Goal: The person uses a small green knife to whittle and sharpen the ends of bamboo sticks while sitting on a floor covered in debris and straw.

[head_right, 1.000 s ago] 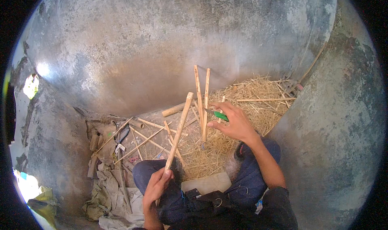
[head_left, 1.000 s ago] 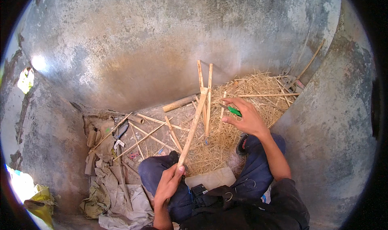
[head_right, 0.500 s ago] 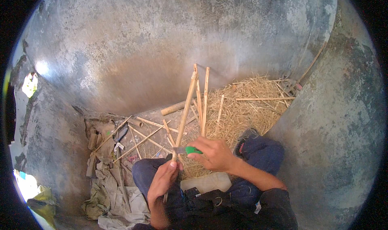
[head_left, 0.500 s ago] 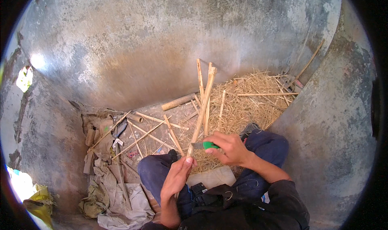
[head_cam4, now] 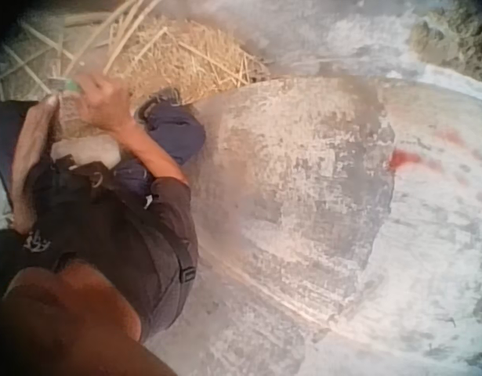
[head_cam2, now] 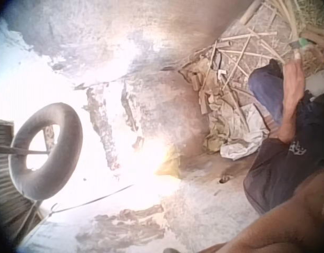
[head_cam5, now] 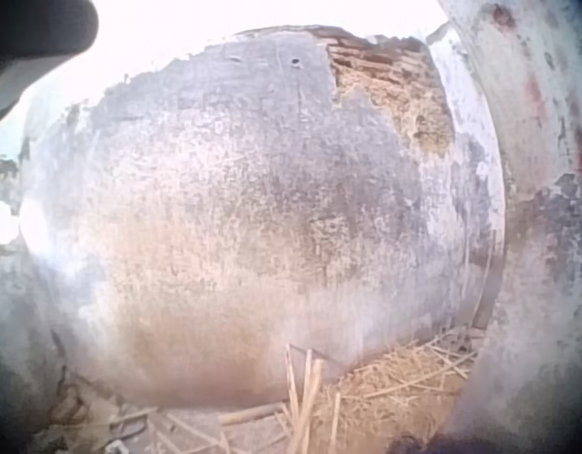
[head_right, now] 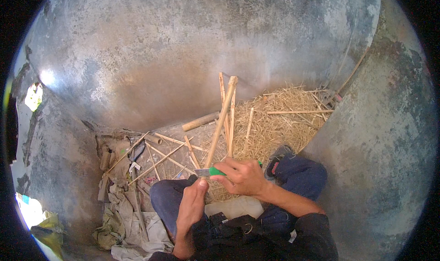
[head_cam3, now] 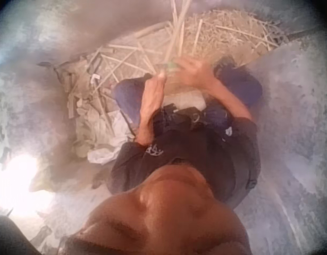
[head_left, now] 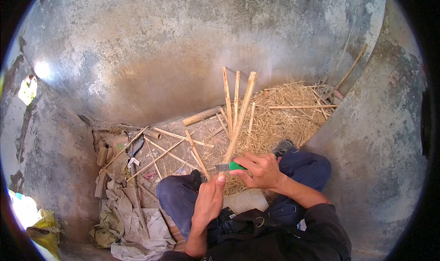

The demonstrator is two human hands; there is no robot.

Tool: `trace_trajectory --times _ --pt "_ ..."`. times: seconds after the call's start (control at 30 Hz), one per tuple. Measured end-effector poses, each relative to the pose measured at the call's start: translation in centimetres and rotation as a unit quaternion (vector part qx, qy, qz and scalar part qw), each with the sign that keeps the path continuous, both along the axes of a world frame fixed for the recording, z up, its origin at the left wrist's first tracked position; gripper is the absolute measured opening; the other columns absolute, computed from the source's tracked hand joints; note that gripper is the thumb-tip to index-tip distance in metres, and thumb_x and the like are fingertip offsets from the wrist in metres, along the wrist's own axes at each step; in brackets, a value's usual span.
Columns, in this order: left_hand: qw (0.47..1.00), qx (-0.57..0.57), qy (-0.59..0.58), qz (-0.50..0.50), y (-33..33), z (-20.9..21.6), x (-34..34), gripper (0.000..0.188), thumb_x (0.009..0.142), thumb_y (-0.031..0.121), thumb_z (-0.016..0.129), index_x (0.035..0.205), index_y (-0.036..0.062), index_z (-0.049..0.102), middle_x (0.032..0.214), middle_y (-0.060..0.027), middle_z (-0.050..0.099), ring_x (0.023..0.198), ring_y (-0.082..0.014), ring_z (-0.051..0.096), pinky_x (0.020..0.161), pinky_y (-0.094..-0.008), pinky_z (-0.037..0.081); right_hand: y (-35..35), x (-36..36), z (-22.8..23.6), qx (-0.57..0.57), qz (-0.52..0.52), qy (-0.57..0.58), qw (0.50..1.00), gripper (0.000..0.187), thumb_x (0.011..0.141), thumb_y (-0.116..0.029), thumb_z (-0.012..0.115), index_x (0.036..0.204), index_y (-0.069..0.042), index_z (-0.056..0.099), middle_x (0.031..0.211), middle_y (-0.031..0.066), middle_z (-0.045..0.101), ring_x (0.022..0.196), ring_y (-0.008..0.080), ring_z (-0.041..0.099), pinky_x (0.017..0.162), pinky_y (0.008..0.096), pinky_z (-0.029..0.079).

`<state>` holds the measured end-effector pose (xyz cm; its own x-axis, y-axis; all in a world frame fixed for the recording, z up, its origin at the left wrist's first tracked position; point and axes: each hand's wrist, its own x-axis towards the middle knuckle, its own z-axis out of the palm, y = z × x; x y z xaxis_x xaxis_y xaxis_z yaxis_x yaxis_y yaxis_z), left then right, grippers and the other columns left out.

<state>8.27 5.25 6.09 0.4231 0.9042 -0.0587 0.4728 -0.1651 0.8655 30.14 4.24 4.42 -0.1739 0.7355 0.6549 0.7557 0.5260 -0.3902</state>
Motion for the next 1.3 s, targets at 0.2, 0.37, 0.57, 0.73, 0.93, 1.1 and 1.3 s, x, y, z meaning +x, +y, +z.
trace_trajectory --times 0.2,0.37,0.57,0.73,0.93,1.1,1.3 --pt "1.0 0.004 0.022 0.001 -0.2 0.4 0.1 0.046 0.117 0.037 0.042 0.103 -0.0034 0.059 0.081 -0.0341 0.059 0.085 -0.0584 0.058 0.072 -0.0594 0.042 0.8 1.4 -0.3 0.033 -0.05 0.016 0.998 0.029 0.098 -0.036 0.078 0.105 -0.007 0.078 0.087 0.0089 0.075 0.066 0.0281 0.074 0.056 0.038 0.056" --pt "0.998 -0.036 0.035 -0.031 -1.9 -0.8 -1.4 0.047 0.117 0.037 0.041 0.103 -0.0033 0.06 0.078 -0.0343 0.055 0.082 -0.0585 0.056 0.072 -0.0586 0.042 3.4 6.9 1.4 0.059 -0.169 0.053 0.982 0.03 0.1 -0.034 0.076 0.108 -0.005 0.077 0.095 0.0136 0.078 0.076 0.0325 0.076 0.064 0.0401 0.06" --pt "0.994 -0.081 0.042 -0.055 -2.1 -0.8 -2.3 0.048 0.117 0.037 0.042 0.101 -0.0042 0.06 0.077 -0.0336 0.055 0.081 -0.0579 0.056 0.071 -0.0572 0.043 3.2 8.2 1.9 0.085 -0.179 0.073 0.977 0.029 0.099 -0.03 0.077 0.108 -0.002 0.077 0.096 0.0158 0.077 0.077 0.0346 0.076 0.066 0.0393 0.059" --pt "0.994 -0.066 0.066 -0.047 -2.2 -0.8 -2.8 0.051 0.117 0.04 0.04 0.101 -0.0047 0.059 0.077 -0.0337 0.055 0.081 -0.0572 0.057 0.072 -0.057 0.043 3.9 9.2 1.5 0.082 -0.184 0.057 0.978 0.029 0.099 -0.029 0.077 0.108 -0.002 0.077 0.096 0.0151 0.077 0.079 0.0346 0.076 0.067 0.0399 0.059" --pt "0.995 -0.068 0.036 -0.057 -2.2 -2.1 -3.7 0.055 0.117 0.043 0.039 0.096 -0.0045 0.057 0.073 -0.0299 0.051 0.072 -0.0505 0.052 0.069 -0.0541 0.042 4.2 8.8 1.5 0.083 -0.185 0.059 0.977 0.029 0.1 -0.031 0.076 0.108 -0.002 0.076 0.097 0.015 0.078 0.08 0.0343 0.076 0.068 0.0407 0.059" --pt "0.99 -0.122 -0.006 -0.071 -1.9 -3.0 -4.1 0.058 0.118 0.045 0.038 0.087 -0.0013 0.052 0.067 -0.0135 0.046 0.064 -0.0273 0.043 0.062 -0.0447 0.039 4.2 8.7 1.9 0.059 -0.173 0.09 0.979 0.032 0.102 -0.033 0.074 0.108 -0.002 0.076 0.096 0.0151 0.077 0.082 0.0329 0.077 0.067 0.0379 0.057" --pt "0.925 -0.341 -0.132 -0.107 -1.4 -4.0 -5.5 0.057 0.12 0.044 0.038 0.08 0.0047 0.049 0.07 0.0008 0.042 0.065 -0.0138 0.038 0.061 -0.0343 0.035 4.3 10.4 0.8 0.03 -0.141 0.308 0.94 0.036 0.108 -0.038 0.066 0.111 -0.003 0.074 0.086 0.004 0.071 0.069 0.017 0.063 0.061 0.031 0.046"
